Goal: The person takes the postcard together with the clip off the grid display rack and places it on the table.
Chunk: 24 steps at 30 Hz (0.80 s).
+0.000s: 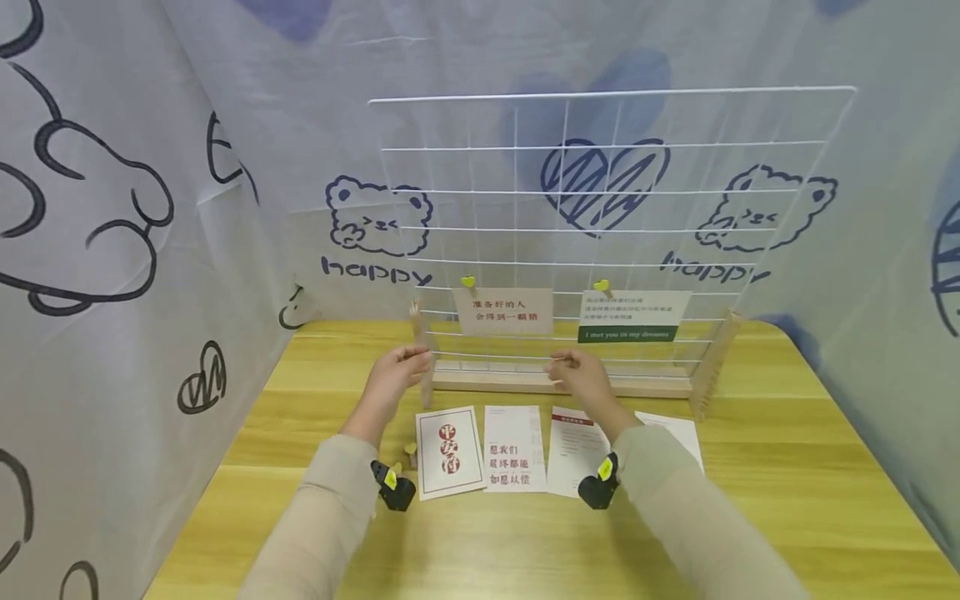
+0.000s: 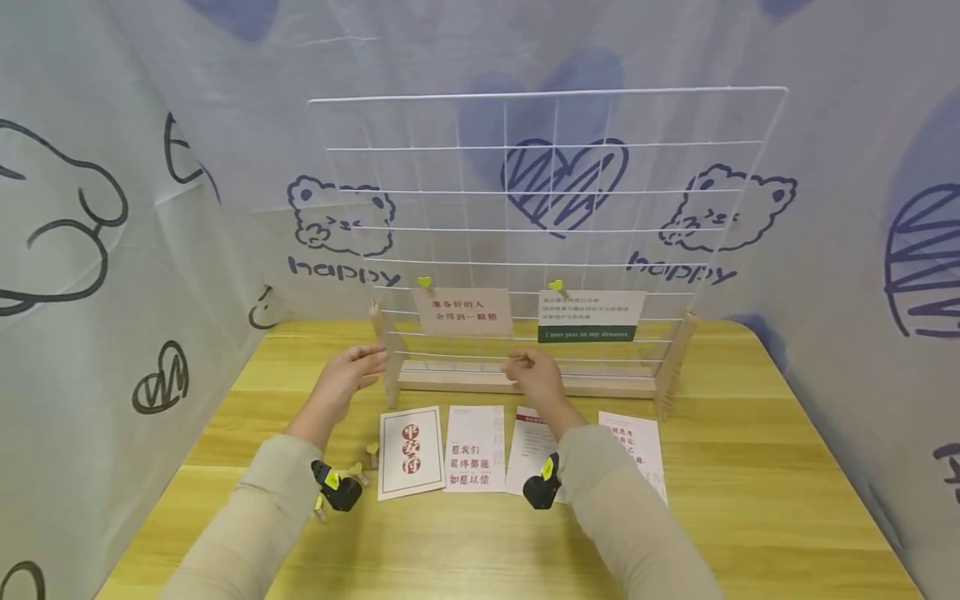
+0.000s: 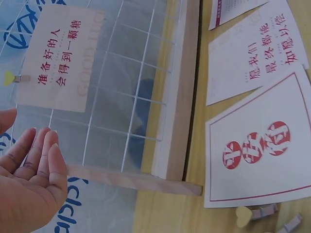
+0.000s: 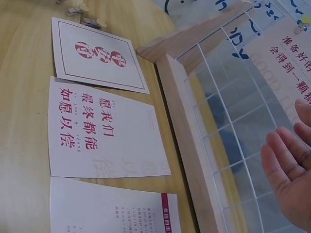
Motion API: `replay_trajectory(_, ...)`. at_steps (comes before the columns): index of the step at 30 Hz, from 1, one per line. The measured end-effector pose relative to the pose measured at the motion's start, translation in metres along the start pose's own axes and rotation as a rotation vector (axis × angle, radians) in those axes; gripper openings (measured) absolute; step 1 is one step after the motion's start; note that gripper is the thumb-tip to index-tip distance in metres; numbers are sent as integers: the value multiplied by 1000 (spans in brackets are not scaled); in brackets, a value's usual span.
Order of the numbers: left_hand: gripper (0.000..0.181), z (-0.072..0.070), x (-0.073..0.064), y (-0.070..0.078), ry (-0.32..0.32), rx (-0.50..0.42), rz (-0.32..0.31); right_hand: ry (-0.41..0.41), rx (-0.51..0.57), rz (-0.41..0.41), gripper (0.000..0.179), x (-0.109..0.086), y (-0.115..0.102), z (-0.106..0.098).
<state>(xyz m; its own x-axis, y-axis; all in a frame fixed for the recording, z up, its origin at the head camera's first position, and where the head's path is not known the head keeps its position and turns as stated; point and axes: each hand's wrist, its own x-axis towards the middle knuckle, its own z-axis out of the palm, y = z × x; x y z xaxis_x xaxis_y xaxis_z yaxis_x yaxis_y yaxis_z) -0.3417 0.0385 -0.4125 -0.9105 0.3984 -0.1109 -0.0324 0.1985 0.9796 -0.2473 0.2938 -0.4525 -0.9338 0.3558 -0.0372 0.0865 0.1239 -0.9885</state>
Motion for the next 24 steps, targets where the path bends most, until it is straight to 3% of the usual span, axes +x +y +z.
replay_trajectory(11,40,8,18,18,-40,-115,72,20,-83,-65,37,6,-16,-8)
replay_trajectory(24,37,18,32,48,5,-1,179,125,-137,-80,36,13,-31,-10)
